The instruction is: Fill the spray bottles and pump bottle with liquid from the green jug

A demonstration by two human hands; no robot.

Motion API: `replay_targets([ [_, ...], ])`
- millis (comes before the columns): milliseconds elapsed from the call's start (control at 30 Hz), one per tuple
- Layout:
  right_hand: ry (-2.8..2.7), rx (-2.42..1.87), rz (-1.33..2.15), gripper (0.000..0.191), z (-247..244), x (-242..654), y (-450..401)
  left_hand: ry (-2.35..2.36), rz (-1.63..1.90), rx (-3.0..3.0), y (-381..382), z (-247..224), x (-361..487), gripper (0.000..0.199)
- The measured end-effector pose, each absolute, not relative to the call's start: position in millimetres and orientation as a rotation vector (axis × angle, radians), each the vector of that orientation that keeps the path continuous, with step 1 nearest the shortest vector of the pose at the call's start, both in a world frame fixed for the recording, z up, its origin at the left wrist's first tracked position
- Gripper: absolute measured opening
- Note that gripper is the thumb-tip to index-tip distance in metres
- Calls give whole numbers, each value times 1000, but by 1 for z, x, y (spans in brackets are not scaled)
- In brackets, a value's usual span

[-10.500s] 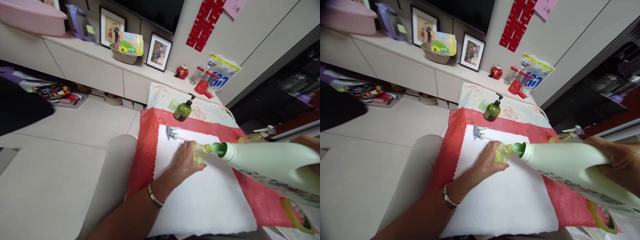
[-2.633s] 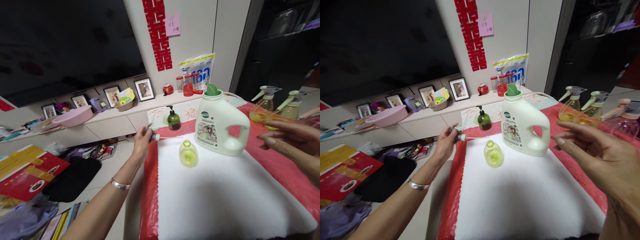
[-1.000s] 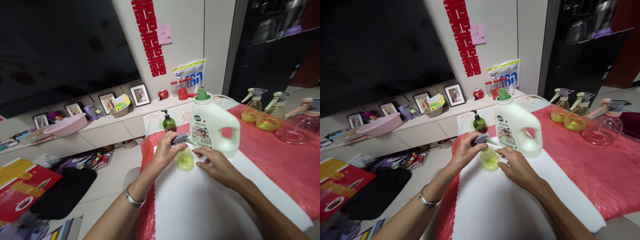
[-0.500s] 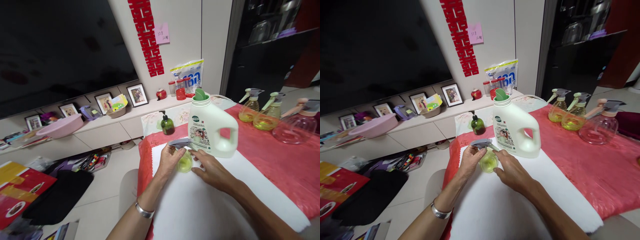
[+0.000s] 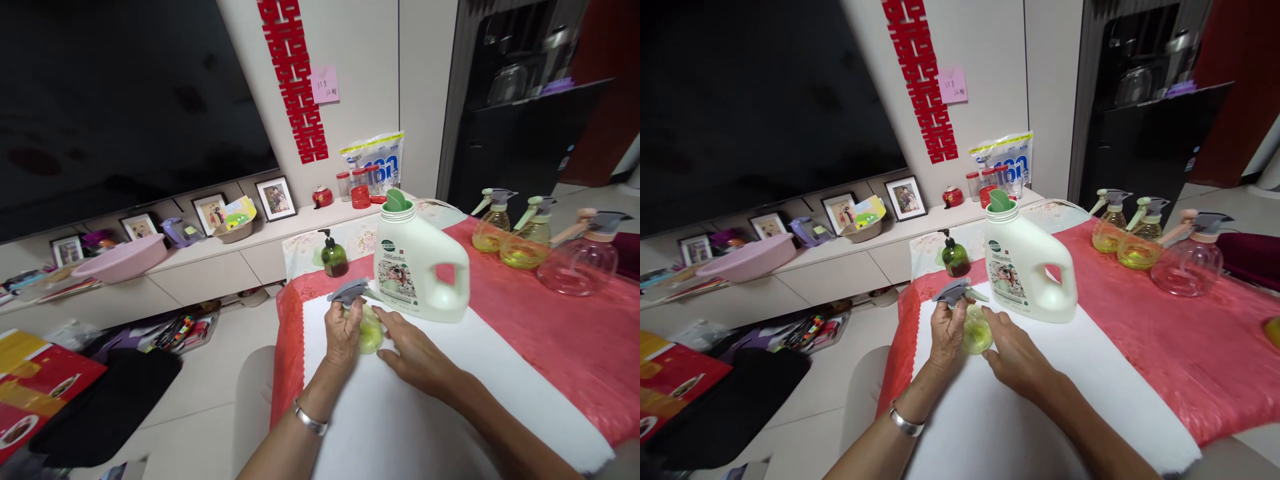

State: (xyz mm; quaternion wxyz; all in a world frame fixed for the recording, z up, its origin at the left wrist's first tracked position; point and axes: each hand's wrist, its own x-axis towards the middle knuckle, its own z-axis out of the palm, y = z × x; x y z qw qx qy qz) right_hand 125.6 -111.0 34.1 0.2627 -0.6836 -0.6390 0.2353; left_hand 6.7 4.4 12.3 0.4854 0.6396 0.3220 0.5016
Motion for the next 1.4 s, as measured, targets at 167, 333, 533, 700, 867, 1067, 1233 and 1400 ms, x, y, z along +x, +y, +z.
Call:
replay_targets([
  [167,-1680,-1943,664,82,30,114,-108,797,1229,1538,7,18,7,33],
  [333,-1705,-1886,677,88,27,117,-107,714,1164,1490,-2,20,5,43],
  [533,-1664,-1850,748,90,17,123,-108,706,1223,1317,-2,19,-1,49],
  [700,-1537,-1776,788,88,13,119,-104,751,1258,1165,4,26,-8,45],
  [867,-1449,-1679,616,79,18,111,-104,691,1222,874,2,43,-8,42],
  [1067,-1486,-1420,134,67,28,109,-108,538,1227,685,-5,86,-1,41],
  [1233,-1515,-1236,-52,77,32,111,-110,424,1208,738,-22,108,5,41],
  [1400,-1423,-1044,97,82,29,105,-117,403,1166,810,-34,107,9,37],
])
